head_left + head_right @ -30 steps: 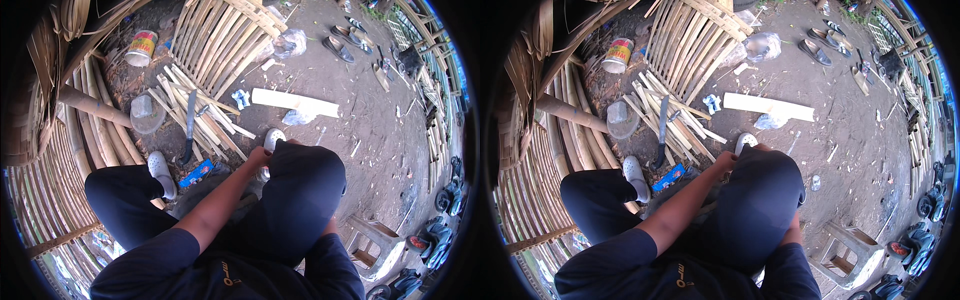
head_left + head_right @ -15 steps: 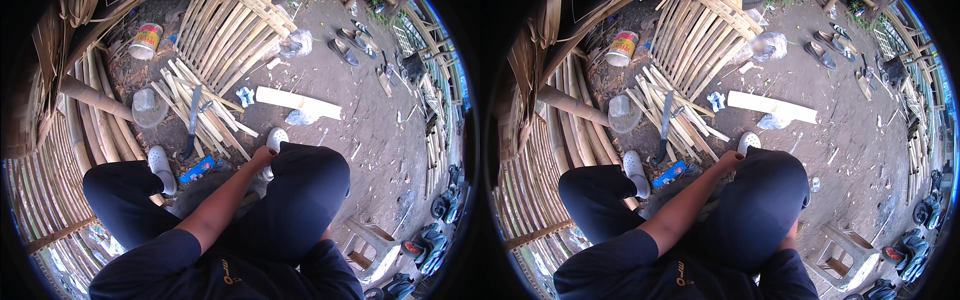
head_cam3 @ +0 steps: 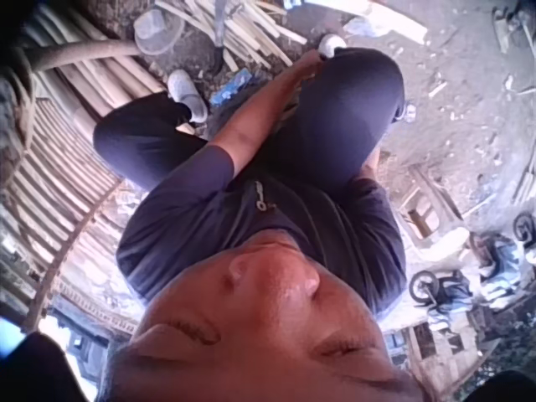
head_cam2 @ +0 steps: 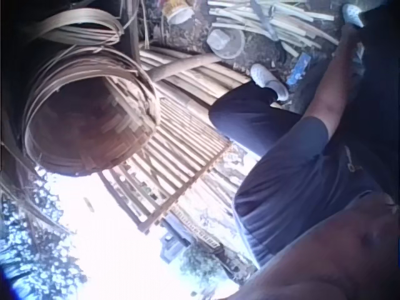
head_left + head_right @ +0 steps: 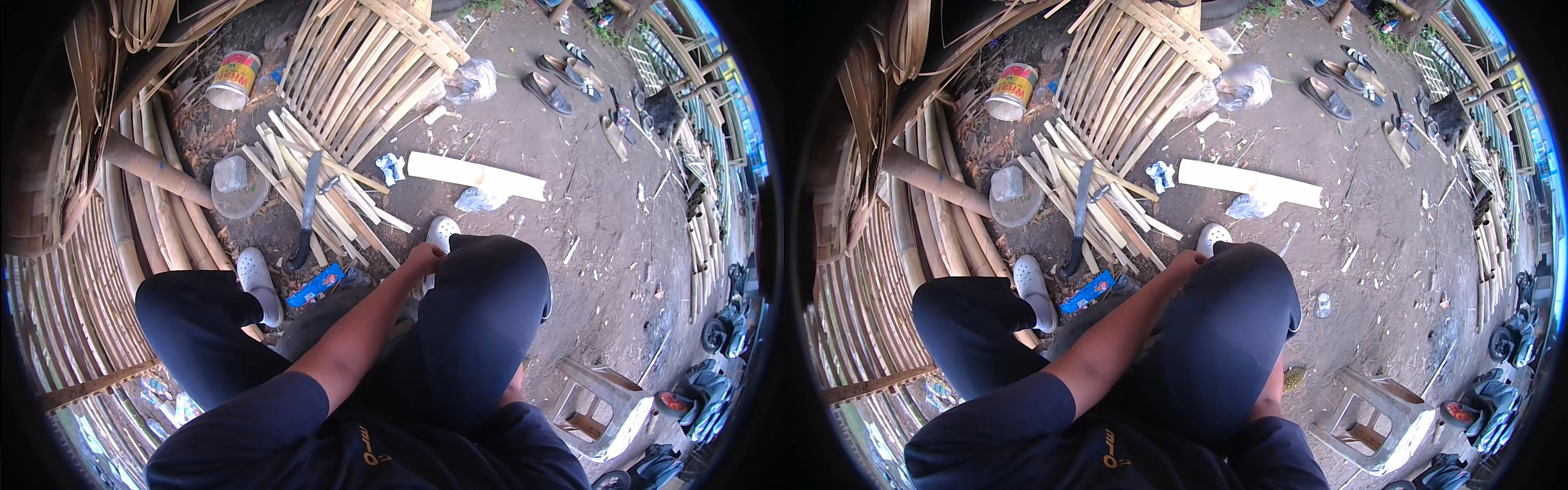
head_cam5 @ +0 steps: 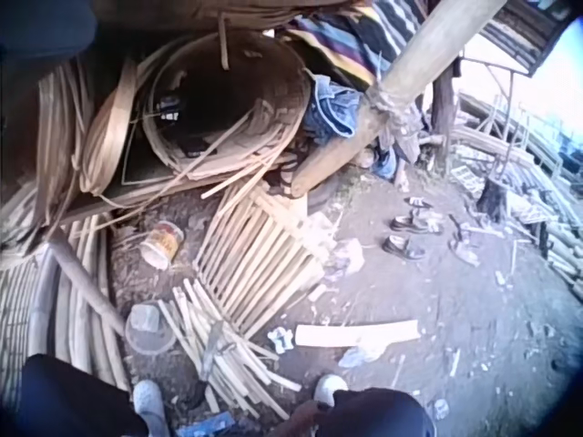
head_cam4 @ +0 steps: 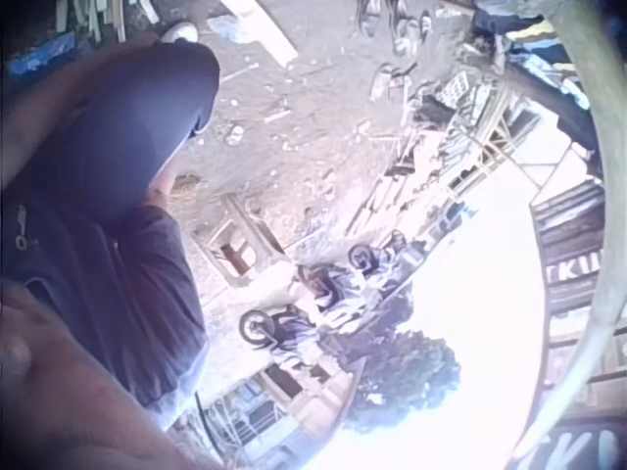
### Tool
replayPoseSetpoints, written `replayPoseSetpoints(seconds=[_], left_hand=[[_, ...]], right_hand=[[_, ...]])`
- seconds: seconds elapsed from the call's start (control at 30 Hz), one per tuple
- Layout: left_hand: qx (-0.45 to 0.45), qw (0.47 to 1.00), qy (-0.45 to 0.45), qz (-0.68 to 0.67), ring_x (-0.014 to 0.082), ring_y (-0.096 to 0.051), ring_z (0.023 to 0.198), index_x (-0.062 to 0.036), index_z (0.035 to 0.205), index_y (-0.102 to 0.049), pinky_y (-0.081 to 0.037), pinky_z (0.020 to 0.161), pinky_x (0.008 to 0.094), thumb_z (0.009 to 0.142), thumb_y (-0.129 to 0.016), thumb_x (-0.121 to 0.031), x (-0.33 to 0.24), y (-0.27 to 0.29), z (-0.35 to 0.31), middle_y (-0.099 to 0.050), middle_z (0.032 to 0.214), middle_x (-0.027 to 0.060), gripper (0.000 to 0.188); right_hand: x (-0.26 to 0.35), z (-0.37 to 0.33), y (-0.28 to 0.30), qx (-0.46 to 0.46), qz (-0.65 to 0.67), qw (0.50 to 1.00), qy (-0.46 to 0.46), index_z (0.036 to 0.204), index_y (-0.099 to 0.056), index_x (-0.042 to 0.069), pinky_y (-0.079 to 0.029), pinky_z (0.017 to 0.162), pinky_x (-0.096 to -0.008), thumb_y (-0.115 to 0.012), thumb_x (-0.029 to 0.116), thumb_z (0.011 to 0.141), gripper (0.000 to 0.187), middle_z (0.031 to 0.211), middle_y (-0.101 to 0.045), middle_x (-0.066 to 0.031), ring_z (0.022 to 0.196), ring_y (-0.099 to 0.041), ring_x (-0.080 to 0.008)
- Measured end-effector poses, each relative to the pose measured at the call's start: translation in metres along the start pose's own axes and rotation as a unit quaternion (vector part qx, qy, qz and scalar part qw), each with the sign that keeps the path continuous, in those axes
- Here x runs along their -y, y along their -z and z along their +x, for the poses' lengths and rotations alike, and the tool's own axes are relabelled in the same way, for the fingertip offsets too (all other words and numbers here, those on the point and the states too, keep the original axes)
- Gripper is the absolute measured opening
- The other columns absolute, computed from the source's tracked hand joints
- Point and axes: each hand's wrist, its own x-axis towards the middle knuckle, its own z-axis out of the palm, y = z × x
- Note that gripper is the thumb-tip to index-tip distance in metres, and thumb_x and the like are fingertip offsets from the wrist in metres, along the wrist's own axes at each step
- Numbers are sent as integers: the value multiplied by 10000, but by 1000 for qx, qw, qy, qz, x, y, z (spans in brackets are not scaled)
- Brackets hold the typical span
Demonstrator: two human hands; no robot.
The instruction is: The person whittles and shapes small bamboo strips into pins using a knife and a hammer.
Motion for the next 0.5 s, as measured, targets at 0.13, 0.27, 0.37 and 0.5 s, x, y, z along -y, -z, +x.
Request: replayPoseSetpoints(seconds=[0.13,0.27,0.37,0.5], left_hand=[[39,998,28,-44,170,-650,682,-15,874,-729,-506,591,352,763,-759,-339,9,8,4,-693,760,94,344],[92,994,-41,-30,189,-637,671,20,882,-710,-499,566,357,793,-727,-312,12,22,5,-687,792,107,345],[129,991,-26,-20,198,-633,710,33,869,-687,-498,611,346,830,-686,-269,-38,36,-36,-678,823,120,304],[119,985,-4,-128,201,-629,753,9,955,-650,-496,644,337,845,-645,-236,-43,53,-58,-666,880,113,269]], right_hand=[[15,-5,2,29,25,999,32,1061,-625,-27,-555,538,-300,-609,200,899,280,777,-663,-125,597,-636,-160],[45,1,14,23,46,995,90,1062,-623,-28,-556,532,-301,-607,203,901,282,778,-662,-127,592,-635,-160],[64,21,28,1,102,983,150,1063,-621,-29,-557,528,-302,-606,204,903,283,778,-662,-128,588,-635,-161],[112,52,43,-18,158,960,229,1064,-618,-29,-558,523,-304,-605,207,905,285,778,-661,-130,584,-635,-162]])
